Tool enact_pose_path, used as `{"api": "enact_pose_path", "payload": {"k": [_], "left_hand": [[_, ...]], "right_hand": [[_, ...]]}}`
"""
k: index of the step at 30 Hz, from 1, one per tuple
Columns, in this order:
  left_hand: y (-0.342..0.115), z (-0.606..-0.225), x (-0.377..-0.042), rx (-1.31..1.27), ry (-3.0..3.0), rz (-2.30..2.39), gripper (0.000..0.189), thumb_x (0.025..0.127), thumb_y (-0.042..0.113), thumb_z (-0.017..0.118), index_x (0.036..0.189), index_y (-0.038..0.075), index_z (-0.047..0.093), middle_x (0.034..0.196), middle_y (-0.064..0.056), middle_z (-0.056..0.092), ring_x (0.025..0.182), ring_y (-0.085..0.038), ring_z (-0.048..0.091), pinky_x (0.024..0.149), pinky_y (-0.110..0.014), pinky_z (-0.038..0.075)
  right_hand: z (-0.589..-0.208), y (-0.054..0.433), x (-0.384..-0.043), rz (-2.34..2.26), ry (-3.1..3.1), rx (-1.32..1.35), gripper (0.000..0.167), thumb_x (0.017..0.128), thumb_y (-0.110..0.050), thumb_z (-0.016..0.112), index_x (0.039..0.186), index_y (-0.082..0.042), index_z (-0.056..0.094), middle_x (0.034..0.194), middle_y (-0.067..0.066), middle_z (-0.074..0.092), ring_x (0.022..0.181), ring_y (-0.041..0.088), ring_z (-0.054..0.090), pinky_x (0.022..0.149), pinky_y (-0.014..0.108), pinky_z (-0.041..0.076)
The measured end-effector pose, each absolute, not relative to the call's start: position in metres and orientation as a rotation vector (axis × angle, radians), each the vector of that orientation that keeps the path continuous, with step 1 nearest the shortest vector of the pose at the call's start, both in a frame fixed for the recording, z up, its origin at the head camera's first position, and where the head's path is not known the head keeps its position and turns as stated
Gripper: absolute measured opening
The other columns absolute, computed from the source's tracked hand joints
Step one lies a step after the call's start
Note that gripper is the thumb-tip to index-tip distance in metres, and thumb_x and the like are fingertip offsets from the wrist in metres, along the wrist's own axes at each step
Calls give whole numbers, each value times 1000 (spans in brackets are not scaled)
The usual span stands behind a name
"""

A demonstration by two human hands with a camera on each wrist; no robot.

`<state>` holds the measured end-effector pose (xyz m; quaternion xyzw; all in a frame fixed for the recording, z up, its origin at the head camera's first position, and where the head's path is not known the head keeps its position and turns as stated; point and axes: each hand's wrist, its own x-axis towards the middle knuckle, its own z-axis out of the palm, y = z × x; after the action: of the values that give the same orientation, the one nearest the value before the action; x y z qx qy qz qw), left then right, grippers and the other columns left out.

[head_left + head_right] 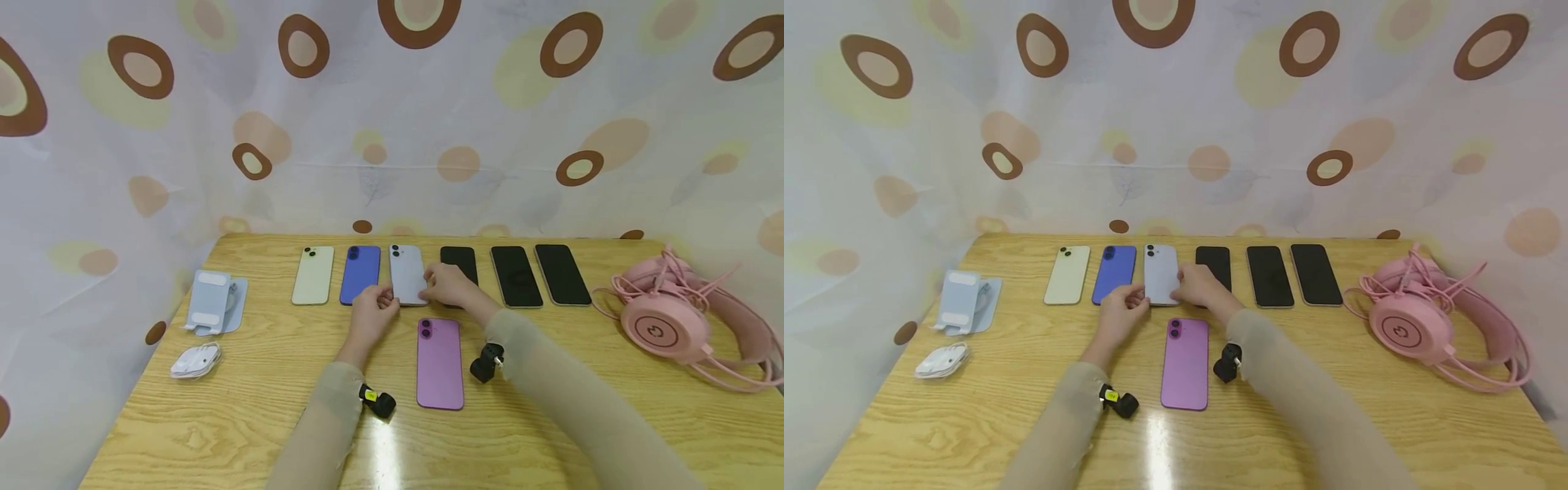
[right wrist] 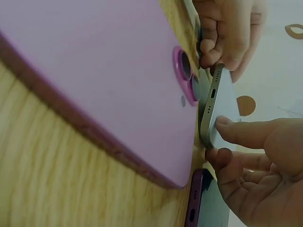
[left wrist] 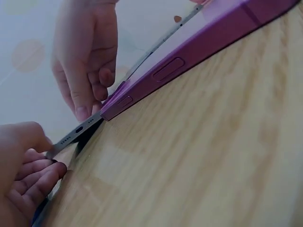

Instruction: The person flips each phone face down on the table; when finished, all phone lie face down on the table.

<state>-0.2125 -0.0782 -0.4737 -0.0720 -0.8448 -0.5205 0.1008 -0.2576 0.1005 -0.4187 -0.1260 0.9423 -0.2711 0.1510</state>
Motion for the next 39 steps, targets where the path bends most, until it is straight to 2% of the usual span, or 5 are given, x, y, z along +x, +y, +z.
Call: {"api": "enact_pose_path", "payload": {"k": [4,15,23,30,39], "left_hand": [[-78,-473,-212,-245,-2572,-1520,29,83,1,67,111,-10,64,88,-11,61,79,-20,60,70,-22,53],[-77,-471,-210,-305,-2554,-1454,30,79,-6,65,109,-11,65,88,-13,62,78,-20,61,68,-20,53],[-77,-471,-210,-289,-2570,-1472,29,78,-6,69,107,-9,65,87,-10,60,76,-18,60,69,-20,53],[-77,-472,-210,-266,-2577,-1458,32,76,-5,76,106,-7,66,90,-11,61,78,-19,60,69,-21,53],[-75,-471,-210,-278,-2553,-1395,27,78,-6,74,103,-6,67,88,-10,61,78,-18,60,69,-21,53]], "right_hand": [[-421,102,-256,-760,2725,-375,42,85,-18,72,116,6,56,65,2,55,56,12,48,54,24,39],[-421,99,-252,-688,2742,-325,46,86,-19,72,120,6,55,70,5,57,63,15,49,60,27,42],[-421,98,-252,-677,2758,-328,44,86,-19,71,119,7,55,73,6,55,64,16,49,56,26,40],[-423,96,-252,-704,2752,-293,47,86,-20,70,121,7,54,68,4,52,63,16,49,55,26,39],[-425,100,-251,-777,2756,-290,46,87,-19,68,123,7,53,69,6,56,60,15,53,55,26,43]]}}
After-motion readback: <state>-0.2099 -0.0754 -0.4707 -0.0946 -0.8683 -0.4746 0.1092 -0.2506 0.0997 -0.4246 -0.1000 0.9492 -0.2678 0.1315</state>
